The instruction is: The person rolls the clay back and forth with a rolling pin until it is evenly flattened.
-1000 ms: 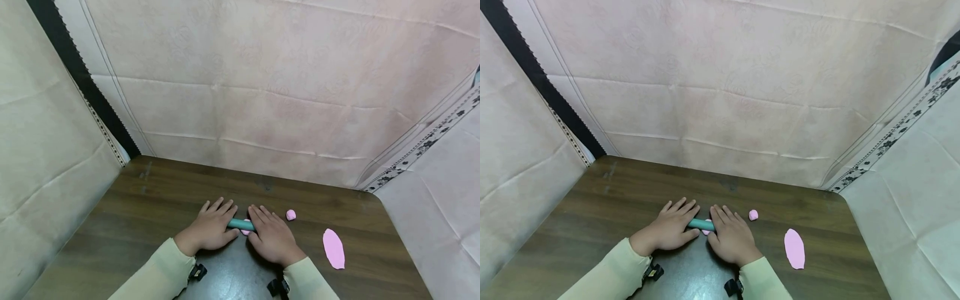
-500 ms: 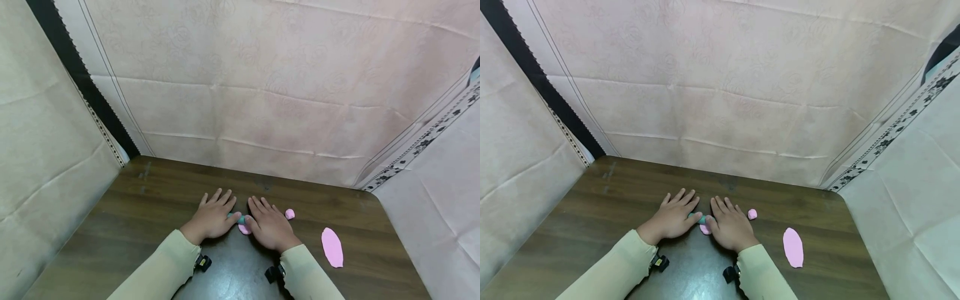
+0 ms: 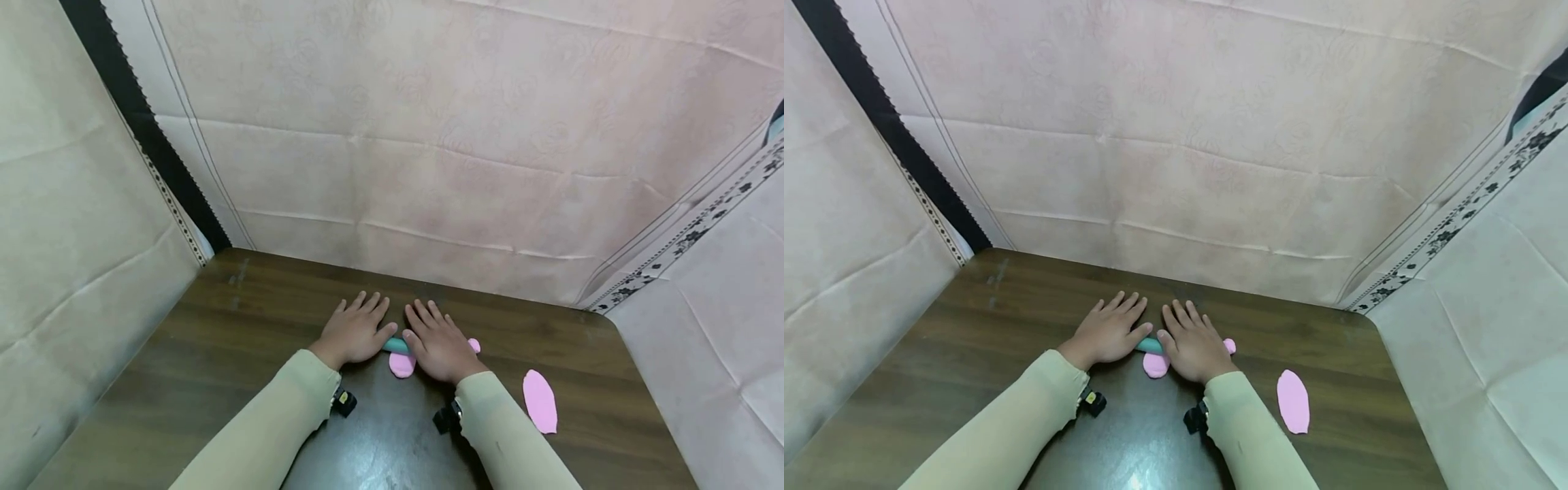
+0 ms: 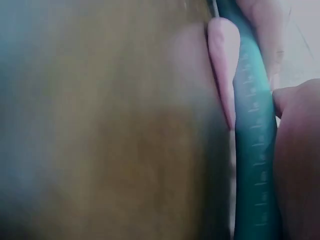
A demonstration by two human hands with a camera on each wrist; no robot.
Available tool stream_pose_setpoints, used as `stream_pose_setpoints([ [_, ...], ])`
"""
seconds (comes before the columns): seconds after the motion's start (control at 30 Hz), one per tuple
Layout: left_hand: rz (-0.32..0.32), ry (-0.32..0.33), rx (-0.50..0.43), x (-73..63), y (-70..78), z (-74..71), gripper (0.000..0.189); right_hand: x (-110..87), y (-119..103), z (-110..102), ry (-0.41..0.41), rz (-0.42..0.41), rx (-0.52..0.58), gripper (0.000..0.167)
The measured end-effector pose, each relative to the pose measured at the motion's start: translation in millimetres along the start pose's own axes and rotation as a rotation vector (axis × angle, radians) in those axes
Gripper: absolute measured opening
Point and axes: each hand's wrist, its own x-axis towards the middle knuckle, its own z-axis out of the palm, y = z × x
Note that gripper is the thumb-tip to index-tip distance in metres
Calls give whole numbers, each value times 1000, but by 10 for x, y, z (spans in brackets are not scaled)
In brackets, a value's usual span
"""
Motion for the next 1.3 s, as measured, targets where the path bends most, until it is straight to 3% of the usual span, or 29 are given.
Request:
stream_pose_setpoints([
  [0.23,-12,-20,-24,157,-50,-40,77,153,93,-62,-36,-14,-19,69],
  [0.63,-22,-54,-30,259,-64,-82,78,236,142,-104,-72,4,-19,70],
  [1.3,-48,-49,-41,135,-25,-76,76,185,104,-48,-62,12,-54,70],
])
